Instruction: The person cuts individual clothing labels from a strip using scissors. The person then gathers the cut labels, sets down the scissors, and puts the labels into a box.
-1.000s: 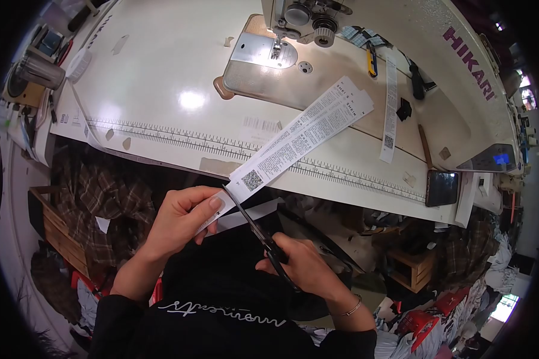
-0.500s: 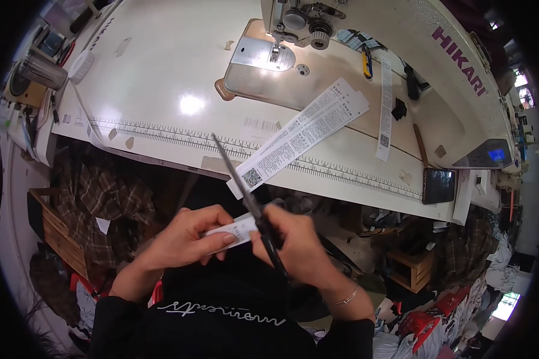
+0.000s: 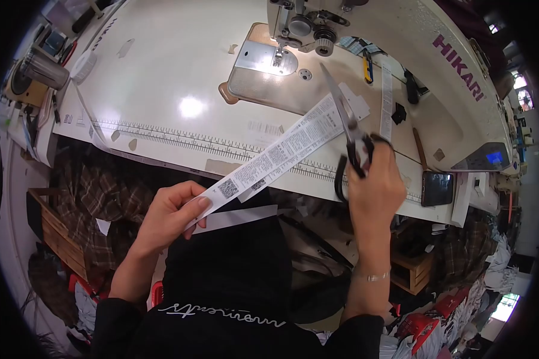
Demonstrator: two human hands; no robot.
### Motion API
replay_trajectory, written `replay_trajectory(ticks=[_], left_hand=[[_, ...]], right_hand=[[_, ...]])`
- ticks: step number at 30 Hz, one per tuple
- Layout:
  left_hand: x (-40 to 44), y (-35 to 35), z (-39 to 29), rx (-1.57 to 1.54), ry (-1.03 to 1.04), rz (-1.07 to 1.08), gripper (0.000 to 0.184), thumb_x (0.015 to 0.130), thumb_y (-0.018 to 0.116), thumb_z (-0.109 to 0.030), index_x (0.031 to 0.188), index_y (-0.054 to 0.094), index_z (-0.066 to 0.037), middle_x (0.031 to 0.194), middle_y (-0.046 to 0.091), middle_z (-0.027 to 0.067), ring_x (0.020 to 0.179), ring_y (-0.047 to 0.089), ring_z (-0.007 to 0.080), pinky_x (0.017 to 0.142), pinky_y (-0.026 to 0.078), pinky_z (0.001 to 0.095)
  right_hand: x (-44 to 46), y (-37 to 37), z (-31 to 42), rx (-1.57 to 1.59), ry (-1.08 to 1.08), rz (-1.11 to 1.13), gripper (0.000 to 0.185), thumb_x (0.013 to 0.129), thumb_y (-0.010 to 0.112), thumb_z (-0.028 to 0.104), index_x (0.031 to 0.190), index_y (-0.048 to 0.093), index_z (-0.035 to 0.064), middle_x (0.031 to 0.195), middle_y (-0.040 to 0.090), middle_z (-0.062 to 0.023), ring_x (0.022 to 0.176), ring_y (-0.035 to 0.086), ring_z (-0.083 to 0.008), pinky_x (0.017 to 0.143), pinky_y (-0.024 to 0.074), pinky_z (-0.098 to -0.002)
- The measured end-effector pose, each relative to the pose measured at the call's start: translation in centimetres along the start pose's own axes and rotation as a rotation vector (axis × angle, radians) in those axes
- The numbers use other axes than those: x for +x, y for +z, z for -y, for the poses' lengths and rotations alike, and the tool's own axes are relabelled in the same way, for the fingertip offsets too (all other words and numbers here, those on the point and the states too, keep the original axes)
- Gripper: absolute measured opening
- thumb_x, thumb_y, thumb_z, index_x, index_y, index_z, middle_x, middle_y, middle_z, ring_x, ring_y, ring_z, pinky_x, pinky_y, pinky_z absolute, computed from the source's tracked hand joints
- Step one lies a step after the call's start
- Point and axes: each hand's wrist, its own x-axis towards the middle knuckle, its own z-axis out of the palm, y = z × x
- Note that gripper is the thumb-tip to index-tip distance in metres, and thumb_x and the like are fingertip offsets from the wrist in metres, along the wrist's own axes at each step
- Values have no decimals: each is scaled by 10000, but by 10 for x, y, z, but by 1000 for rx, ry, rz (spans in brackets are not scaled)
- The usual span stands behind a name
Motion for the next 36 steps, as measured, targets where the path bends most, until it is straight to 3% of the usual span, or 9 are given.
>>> replay_trajectory(ticks=[4,6,9,10,18,26,36], left_hand=[[4,3,0,-40,-14,19,200,927,569,-183,955,608,12,669,599,13,502,494,28,414,373,170],[5,4,2,-54,-10,41,209,935,562,-189,969,600,14,672,599,18,498,489,30,428,378,171],[5,4,5,-72,24,55,208,943,550,-189,978,584,13,681,604,19,496,482,29,442,377,170],[5,3,5,-73,23,51,208,943,550,-189,978,584,13,681,604,19,496,482,29,442,377,170],[2,6,2,86,159,66,161,946,513,-129,1002,545,18,728,642,32,557,521,40,498,420,201],[3,4,-2,66,74,77,156,930,543,-127,974,557,22,720,667,42,537,523,36,487,418,197],[4,7,-3,90,57,95,171,927,558,-140,948,576,29,702,668,46,524,531,38,473,419,198]], right_hand=[[-36,-44,18,540,221,614,175,706,707,101,783,578,10,635,558,-87,558,562,-167,536,423,-271],[-56,-44,14,658,58,906,245,664,770,138,792,592,27,656,563,-67,594,575,-162,555,433,-277],[-82,-38,11,830,186,1232,328,681,790,223,868,597,37,682,564,-61,621,548,-155,582,435,-279],[-90,-36,9,824,199,1310,384,730,765,307,860,539,25,673,539,-92,576,518,-229,545,417,-337],[-91,-24,27,855,263,1408,415,768,730,318,947,476,43,718,509,-96,639,499,-251,590,411,-367],[-91,-22,30,837,224,1376,430,767,732,338,953,475,47,722,527,-100,647,532,-283,592,425,-383],[-80,-21,42,827,190,1326,421,759,754,316,895,462,45,693,500,-68,620,525,-227,564,421,-358]])
